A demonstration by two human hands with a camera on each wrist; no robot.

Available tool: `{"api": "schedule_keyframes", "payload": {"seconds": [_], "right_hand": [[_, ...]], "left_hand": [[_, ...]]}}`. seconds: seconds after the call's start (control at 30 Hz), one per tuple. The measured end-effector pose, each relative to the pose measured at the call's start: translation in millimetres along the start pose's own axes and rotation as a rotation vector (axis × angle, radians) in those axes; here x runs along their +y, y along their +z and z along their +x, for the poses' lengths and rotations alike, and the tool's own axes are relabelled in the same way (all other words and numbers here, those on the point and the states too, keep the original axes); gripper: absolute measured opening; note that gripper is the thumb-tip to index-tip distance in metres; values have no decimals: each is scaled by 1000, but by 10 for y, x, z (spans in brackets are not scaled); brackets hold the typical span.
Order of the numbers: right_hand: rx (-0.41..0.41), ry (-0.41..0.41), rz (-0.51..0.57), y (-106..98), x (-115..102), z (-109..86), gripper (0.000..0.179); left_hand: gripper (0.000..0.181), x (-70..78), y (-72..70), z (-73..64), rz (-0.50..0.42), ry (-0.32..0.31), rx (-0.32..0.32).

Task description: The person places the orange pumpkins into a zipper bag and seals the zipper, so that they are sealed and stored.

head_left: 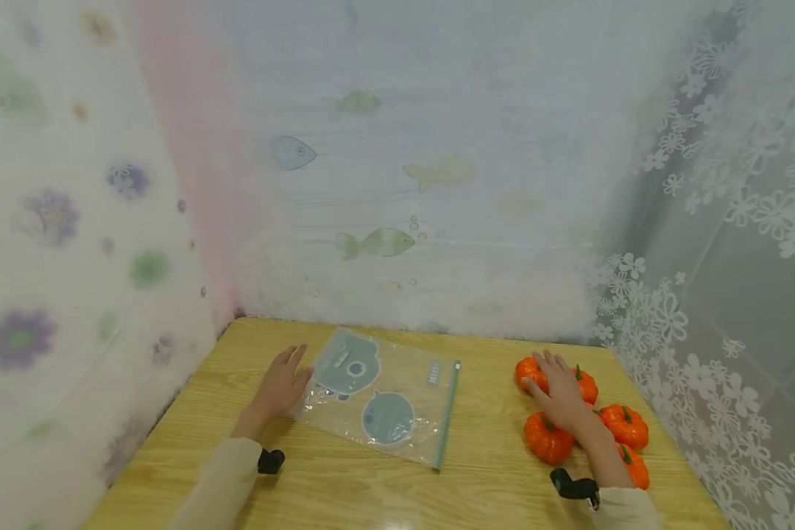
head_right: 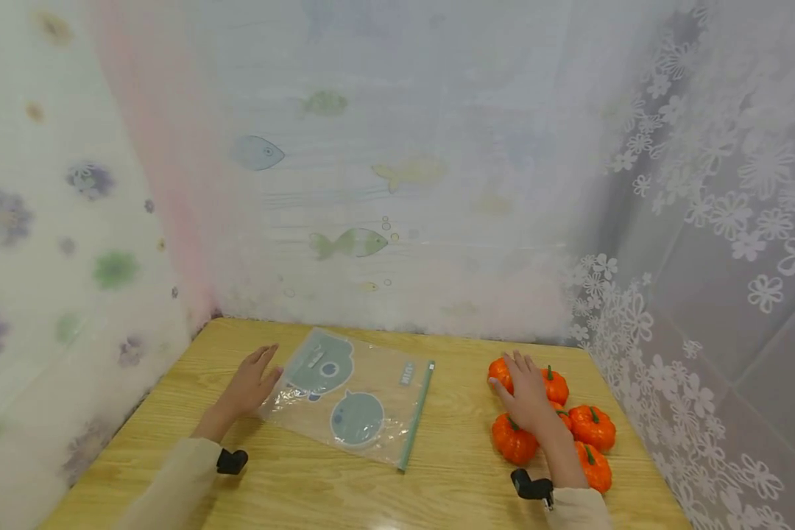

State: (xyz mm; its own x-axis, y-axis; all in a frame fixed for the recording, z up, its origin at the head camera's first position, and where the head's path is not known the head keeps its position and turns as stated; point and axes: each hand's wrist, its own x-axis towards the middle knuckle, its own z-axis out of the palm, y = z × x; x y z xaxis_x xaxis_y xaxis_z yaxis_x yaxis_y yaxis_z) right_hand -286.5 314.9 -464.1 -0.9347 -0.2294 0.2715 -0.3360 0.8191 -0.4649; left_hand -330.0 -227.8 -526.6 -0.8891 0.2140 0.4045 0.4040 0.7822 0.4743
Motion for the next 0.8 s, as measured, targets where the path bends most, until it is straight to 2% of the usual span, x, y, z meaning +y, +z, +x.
{"api": "schedule_keyframes", "payload": {"seconds": [0.13,0.27,0.43,0.6,0.7,0.8], "right_hand": [[-28,-44,110,171,-161,16,57],[-46,-27,235,373,-297,34,55],[-91,87,440,619,-441,49,52],[-116,226,661,811,-565,41,50],[-117,290,781,925,-618,58,50],[-120,362,881,1036,-648,81,52]], "left_hand": [[56,190,148,73,-167,-45,-21],[56,390,287,125,-295,-110,-48],[52,628,475,162,-407,-147,-69],[48,868,655,183,-511,-138,-83],[48,1006,772,185,-561,-116,-141],[50,1145,888,169,-584,-99,-227]]}}
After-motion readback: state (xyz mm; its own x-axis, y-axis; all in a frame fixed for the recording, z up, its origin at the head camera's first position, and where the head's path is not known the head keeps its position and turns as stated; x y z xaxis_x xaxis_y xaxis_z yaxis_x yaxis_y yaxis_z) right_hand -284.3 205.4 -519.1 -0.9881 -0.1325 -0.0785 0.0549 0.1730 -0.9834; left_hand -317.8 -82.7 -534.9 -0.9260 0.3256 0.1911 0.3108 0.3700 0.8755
